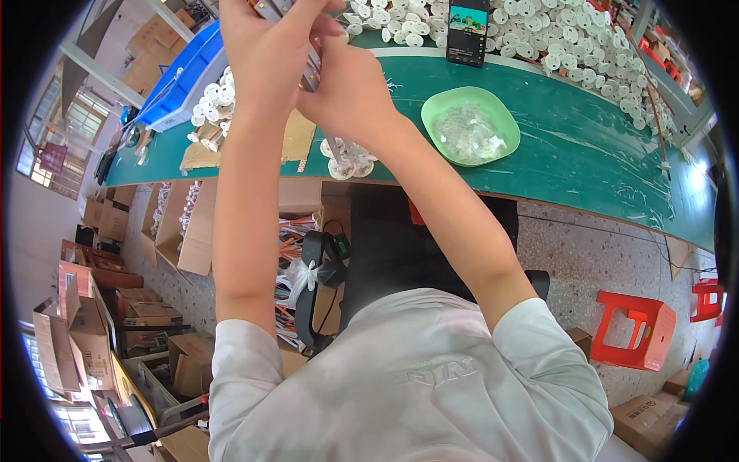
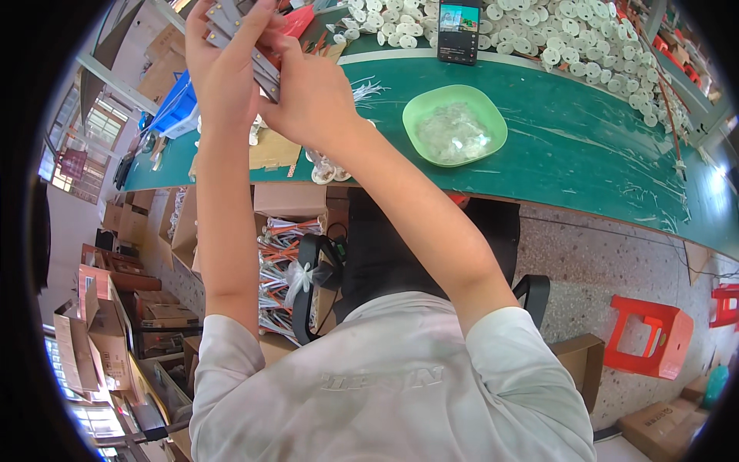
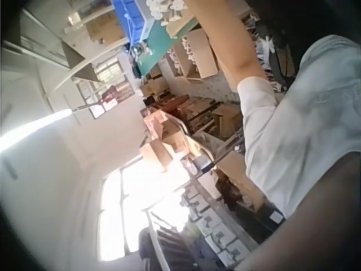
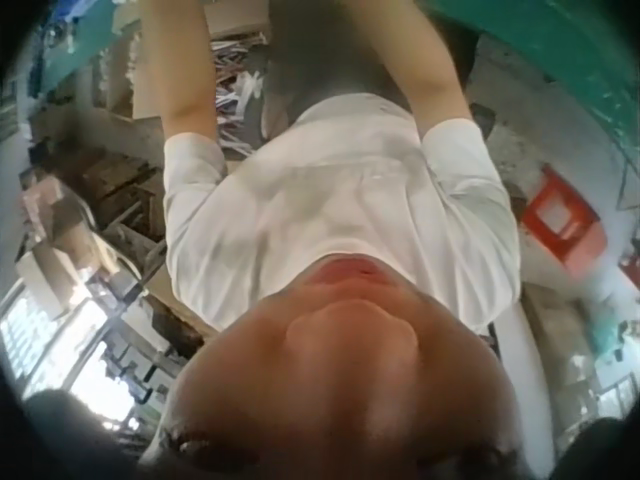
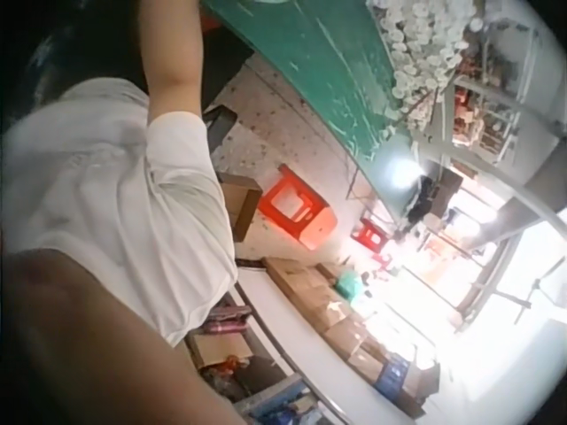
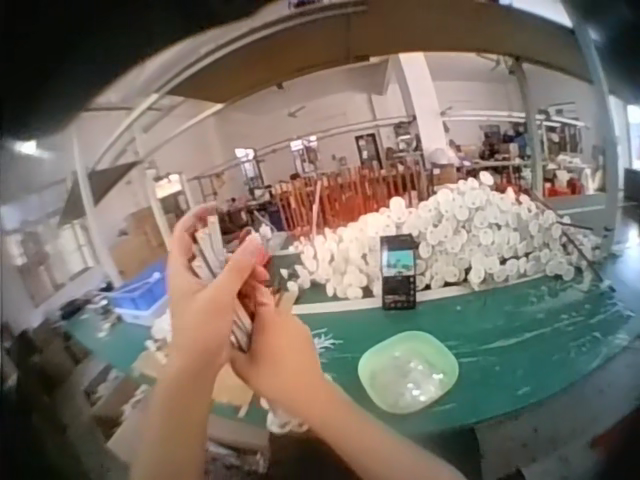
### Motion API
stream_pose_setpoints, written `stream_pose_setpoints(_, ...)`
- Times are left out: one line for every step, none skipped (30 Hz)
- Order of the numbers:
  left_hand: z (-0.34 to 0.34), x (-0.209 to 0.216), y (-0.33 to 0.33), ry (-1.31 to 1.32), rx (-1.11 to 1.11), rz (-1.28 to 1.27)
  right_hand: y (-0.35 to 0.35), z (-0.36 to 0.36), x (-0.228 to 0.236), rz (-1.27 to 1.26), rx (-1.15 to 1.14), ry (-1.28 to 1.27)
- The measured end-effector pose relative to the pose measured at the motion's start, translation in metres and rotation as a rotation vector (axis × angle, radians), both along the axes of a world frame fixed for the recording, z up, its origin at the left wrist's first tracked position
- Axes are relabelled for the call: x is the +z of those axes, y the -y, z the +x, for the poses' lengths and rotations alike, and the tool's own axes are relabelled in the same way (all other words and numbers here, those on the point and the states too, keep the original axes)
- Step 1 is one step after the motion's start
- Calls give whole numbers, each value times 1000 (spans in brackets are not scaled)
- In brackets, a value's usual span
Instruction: The person assembles LED light strips by attaching white plastic end caps to the ends of the strips. They then bundle multiple strips together using white zip ties and place the finished bundles into a cardboard box. The workspace is a green table with piles of components and a smartphone playing a video.
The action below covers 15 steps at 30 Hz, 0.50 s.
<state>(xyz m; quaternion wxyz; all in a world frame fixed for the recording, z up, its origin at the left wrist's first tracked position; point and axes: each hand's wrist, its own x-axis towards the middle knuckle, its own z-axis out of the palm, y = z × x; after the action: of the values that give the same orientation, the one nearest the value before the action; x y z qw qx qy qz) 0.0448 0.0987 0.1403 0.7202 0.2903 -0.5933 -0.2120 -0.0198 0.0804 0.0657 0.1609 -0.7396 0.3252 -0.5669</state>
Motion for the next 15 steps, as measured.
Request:
stream_pose_setpoints(-2, -1, -4, -17, 17, -21, 0, 0, -2, 33, 9, -26)
stream_pose_setpoints(20, -13, 11, 100, -21, 199, 1, 2, -6, 64, 16, -53)
stream_pose_setpoints(41, -16, 22, 58, -71, 205, 3, 5, -5, 89, 29, -73)
stream_pose_setpoints(47, -11, 20, 16, -127, 217, 3, 4, -5, 117, 46, -99)
stream_pose_setpoints(48, -7, 19, -27, -184, 230, 1, 3, -4, 144, 63, -126)
stream_pose_setpoints(41, -11, 16, -44, -101, 143, 0, 2, -2, 172, 80, -152)
stream_pose_setpoints(33, -4, 10, -23, -78, 149, -2, 1, 0, 159, 92, -123)
stream_pose_setpoints(27, 1, 6, -4, -58, 154, -4, 0, 5, 147, 101, -96)
stream_pose_setpoints(21, 4, 2, 15, -38, 159, -4, -1, 6, 134, 110, -68)
stream_pose_setpoints(5, 8, -8, -35, 18, 164, -3, -2, 6, 145, 95, -88)
stream_pose_setpoints(-4, 6, -8, 0, 57, 136, 0, -4, 4, 154, 75, -106)
stream_pose_setpoints(-10, 0, -7, 34, 96, 106, 2, -6, 3, 164, 55, -123)
stream_pose_setpoints(-11, -8, -6, 63, 140, 81, 1, -7, 1, 180, 66, -115)
stream_pose_setpoints(-2, -14, -4, 60, 102, 154, -3, -7, -1, 197, 77, -106)
stream_pose_setpoints(6, -12, -4, 27, 7, 139, -7, -8, -2, 213, 87, -97)
